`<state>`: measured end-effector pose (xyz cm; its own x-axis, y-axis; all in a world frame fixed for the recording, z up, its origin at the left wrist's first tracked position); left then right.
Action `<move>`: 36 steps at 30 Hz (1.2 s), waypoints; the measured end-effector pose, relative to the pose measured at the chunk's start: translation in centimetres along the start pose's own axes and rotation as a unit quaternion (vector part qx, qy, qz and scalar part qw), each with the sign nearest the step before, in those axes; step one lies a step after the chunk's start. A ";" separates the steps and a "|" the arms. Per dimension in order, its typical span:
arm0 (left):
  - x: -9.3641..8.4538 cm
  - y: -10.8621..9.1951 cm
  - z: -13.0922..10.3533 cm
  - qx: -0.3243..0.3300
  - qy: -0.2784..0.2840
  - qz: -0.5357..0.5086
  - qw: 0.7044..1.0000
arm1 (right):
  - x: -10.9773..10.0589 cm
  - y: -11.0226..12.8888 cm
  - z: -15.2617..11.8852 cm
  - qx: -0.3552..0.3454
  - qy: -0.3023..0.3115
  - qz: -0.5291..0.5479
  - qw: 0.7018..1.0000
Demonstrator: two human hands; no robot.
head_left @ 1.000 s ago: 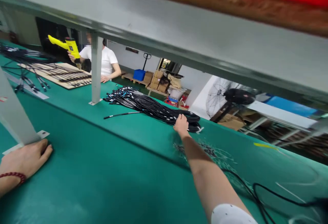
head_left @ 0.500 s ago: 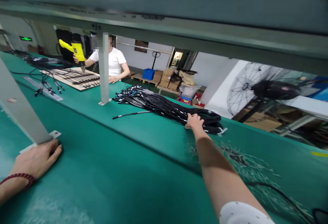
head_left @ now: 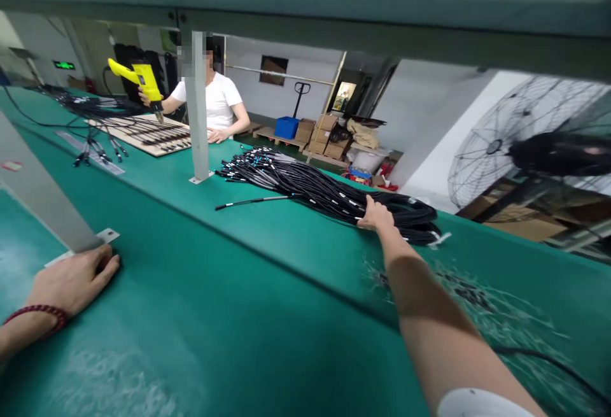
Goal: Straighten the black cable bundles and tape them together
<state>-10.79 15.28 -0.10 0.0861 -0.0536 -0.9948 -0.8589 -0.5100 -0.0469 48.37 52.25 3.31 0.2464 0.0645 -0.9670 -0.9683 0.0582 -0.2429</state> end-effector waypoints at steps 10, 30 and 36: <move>-0.9 -1.3 -1.0 0.010 0.023 0.080 0.996 | -1.9 2.8 -5.4 -0.027 -0.009 -0.033 0.999; -2.1 -1.5 -2.0 0.050 -0.048 -0.034 0.997 | -9.4 32.1 -37.3 -0.186 -0.072 0.129 0.971; -2.0 -1.4 -2.0 0.048 -0.060 -0.036 0.996 | -9.0 31.7 -36.9 -0.201 -0.082 0.169 0.961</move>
<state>-8.77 14.37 2.12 0.0931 0.0853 -0.9920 -0.8977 -0.4237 -0.1207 14.00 16.77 1.54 -0.1148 0.1705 -0.9787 -0.9233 -0.3817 0.0418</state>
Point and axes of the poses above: each hand's wrist, its own z-axis towards the middle knuckle, its own x-axis out of the palm, y = z × x, the point moved 6 cm from there along z, towards the middle knuckle, and after that the axes turned 4 degrees about y, right-handed, at the moved point
